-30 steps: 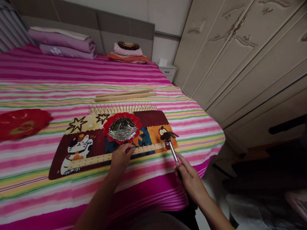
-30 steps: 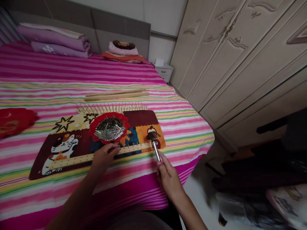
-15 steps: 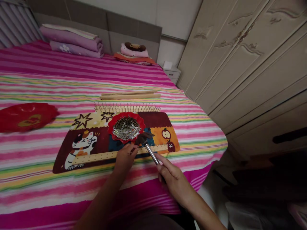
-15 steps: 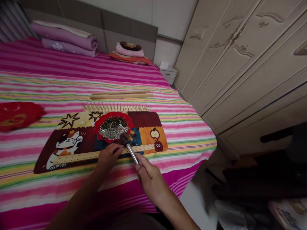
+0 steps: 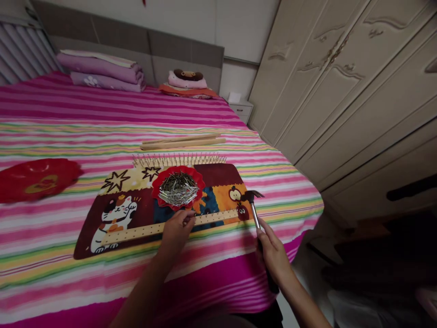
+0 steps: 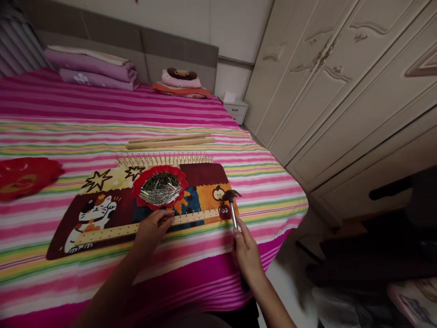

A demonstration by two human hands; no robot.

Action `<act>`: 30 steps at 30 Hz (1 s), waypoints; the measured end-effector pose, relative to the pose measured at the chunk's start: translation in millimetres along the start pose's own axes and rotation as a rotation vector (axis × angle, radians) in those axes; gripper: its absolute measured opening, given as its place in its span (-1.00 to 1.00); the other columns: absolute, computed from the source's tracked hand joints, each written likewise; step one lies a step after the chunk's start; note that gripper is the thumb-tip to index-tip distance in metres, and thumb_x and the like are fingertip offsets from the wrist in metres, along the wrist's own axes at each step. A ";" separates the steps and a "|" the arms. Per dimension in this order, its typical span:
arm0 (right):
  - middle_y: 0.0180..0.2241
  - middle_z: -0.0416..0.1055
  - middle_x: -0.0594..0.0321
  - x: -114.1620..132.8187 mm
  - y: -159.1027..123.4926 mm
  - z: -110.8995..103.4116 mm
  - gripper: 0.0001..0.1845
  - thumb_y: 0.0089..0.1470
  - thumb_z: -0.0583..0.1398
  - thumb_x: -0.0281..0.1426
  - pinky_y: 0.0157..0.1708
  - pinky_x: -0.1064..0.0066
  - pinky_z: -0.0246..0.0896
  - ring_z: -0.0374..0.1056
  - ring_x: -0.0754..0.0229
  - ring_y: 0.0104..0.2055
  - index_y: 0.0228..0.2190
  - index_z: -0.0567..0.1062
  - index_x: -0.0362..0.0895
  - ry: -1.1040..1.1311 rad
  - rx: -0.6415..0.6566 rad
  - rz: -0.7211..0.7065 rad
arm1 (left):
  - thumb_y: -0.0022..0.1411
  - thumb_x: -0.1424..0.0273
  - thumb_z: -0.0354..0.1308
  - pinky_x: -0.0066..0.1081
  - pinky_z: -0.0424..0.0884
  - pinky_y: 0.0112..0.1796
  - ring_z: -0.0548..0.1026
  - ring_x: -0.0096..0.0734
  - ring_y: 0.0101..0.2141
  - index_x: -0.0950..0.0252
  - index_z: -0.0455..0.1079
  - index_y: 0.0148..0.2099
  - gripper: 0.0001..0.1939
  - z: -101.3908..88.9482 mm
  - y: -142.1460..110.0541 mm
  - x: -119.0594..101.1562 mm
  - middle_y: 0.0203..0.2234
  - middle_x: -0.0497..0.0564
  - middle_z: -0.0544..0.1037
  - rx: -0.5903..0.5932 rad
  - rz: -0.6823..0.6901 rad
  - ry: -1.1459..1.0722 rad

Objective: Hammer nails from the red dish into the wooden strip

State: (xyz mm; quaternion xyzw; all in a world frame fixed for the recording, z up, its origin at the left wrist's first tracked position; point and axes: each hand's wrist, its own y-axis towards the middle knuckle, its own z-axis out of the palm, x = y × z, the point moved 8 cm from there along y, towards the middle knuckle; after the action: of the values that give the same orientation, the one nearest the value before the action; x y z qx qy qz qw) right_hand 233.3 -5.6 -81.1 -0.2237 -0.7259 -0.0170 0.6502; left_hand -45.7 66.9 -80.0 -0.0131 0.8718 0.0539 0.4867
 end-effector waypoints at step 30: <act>-0.73 0.13 0.55 -54.2 15.9 -7.0 -0.34 -0.04 0.07 -0.11 -0.89 0.63 -0.14 -0.03 0.42 -0.84 0.09 0.20 -0.06 0.040 0.006 0.142 | -0.26 0.14 0.21 -0.48 0.26 -0.49 0.34 -0.48 -0.54 0.34 0.40 -0.42 -0.62 -43.9 38.0 -4.9 -0.61 -0.06 0.45 0.018 -0.318 -0.386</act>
State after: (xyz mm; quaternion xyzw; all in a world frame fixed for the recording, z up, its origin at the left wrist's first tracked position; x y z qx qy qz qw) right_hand 248.3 -10.0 -135.9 -0.2725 -0.6951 0.0270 0.6647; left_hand -83.2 99.9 -49.9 -0.1352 0.7501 -0.0296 0.6466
